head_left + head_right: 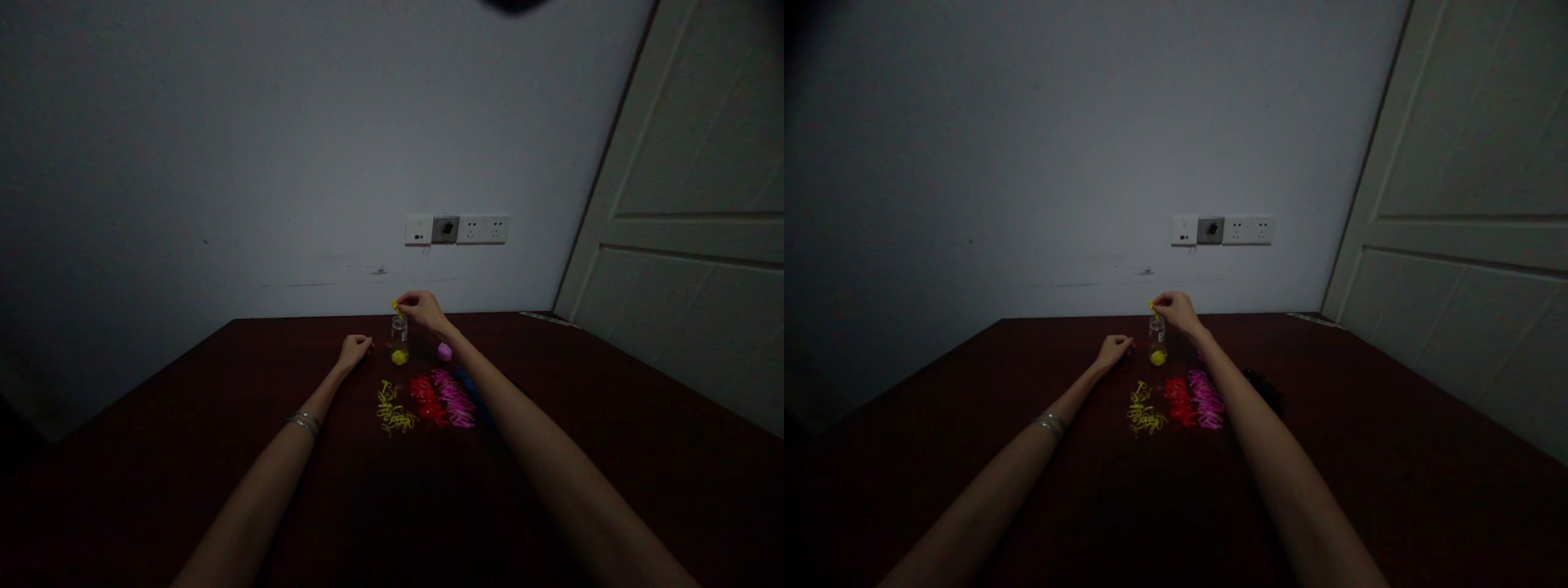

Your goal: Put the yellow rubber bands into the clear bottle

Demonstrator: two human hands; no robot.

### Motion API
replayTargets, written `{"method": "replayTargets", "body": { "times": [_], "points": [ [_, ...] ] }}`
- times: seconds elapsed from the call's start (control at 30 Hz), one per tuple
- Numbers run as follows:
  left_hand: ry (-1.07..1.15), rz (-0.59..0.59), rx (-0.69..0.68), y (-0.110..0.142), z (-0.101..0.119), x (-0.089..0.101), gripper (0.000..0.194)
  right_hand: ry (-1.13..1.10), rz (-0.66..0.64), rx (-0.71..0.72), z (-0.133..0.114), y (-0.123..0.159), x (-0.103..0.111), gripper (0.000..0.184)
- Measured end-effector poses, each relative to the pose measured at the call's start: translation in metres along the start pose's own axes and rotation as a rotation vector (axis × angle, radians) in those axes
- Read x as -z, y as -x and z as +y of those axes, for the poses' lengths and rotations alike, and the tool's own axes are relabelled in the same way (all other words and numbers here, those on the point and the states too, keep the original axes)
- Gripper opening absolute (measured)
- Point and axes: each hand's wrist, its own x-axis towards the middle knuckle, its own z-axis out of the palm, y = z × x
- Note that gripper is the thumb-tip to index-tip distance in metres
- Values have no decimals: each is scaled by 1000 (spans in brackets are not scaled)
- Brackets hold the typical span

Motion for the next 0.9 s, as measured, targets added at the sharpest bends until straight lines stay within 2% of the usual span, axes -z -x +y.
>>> {"method": "replayTargets", "body": {
  "times": [0.5, 0.9],
  "points": [
    [-8, -10, 17, 3, 7, 2, 31, 29, -99, 17, 1, 1, 4, 17],
    [4, -8, -4, 0, 0, 0, 31, -1, -161, 7, 0, 5, 10, 20]
  ]
}}
